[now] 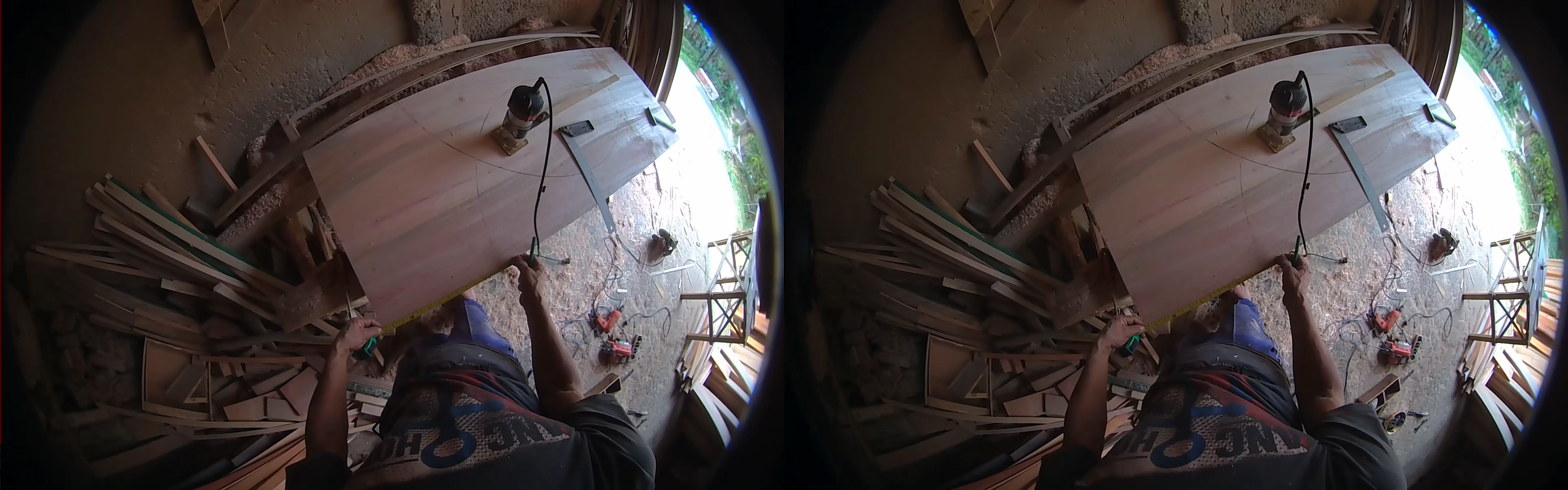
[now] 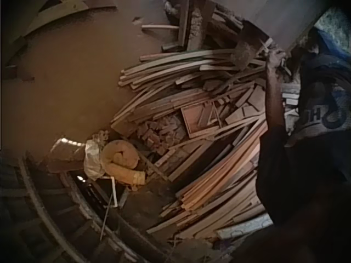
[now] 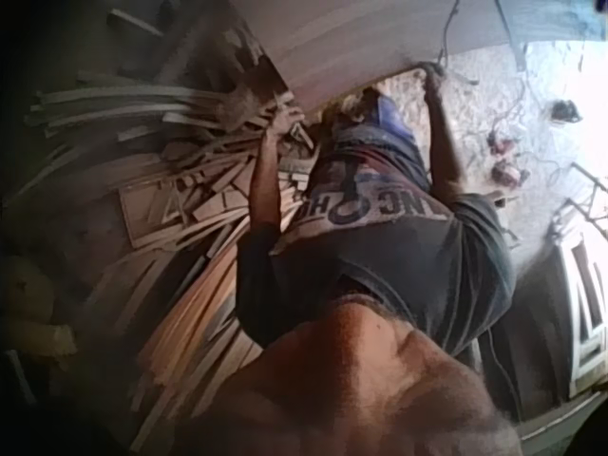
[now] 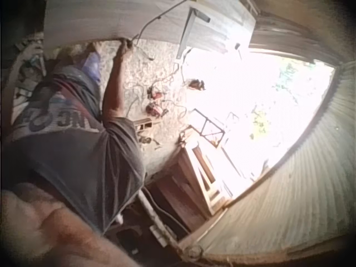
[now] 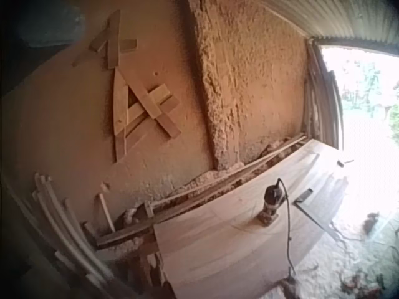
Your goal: The person measures a large wooden board with a tape measure and marks a curved line with a pencil. They then use a handheld router to cut along the marked path, handling a small wooden guide piece during the process.
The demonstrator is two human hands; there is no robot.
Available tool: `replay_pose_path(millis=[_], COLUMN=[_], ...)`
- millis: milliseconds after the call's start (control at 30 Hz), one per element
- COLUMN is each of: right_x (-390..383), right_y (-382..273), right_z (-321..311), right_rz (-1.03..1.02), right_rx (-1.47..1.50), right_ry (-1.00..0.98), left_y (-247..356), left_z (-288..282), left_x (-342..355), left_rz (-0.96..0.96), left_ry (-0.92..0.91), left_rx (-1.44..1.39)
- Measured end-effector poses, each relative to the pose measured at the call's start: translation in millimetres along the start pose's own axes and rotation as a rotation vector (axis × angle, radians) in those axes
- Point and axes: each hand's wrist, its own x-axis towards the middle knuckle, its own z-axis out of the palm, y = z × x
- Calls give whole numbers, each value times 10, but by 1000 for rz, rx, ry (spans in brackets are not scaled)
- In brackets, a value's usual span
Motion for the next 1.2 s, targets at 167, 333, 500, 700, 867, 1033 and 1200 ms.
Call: replay_pose_path(millis=[167,333,500,700,867,1033,1200], right_x=[16,47,37,-90,-89,5,42], right_y=[30,93,71,-189,-160,35,115], right_z=[-3,-8,-1,36,16,-23,-8], right_rz=[21,35,62,166,121,127,3], right_rx=[4,28,31,77,72,71,19], right_ry=[-5,20,33,28,25,21,37], left_y=[-52,-66,-49,-20,-38,-127,48], left_z=[0,12,14,3,-1,-5,20], left_x=[9,26,23,-13,14,29,-34], left_rz=[7,0,-5,19,12,-27,-38], left_ry=[15,21,27,26,10,19,9], left_rx=[-25,-34,-10,12,-25,-95,-70])
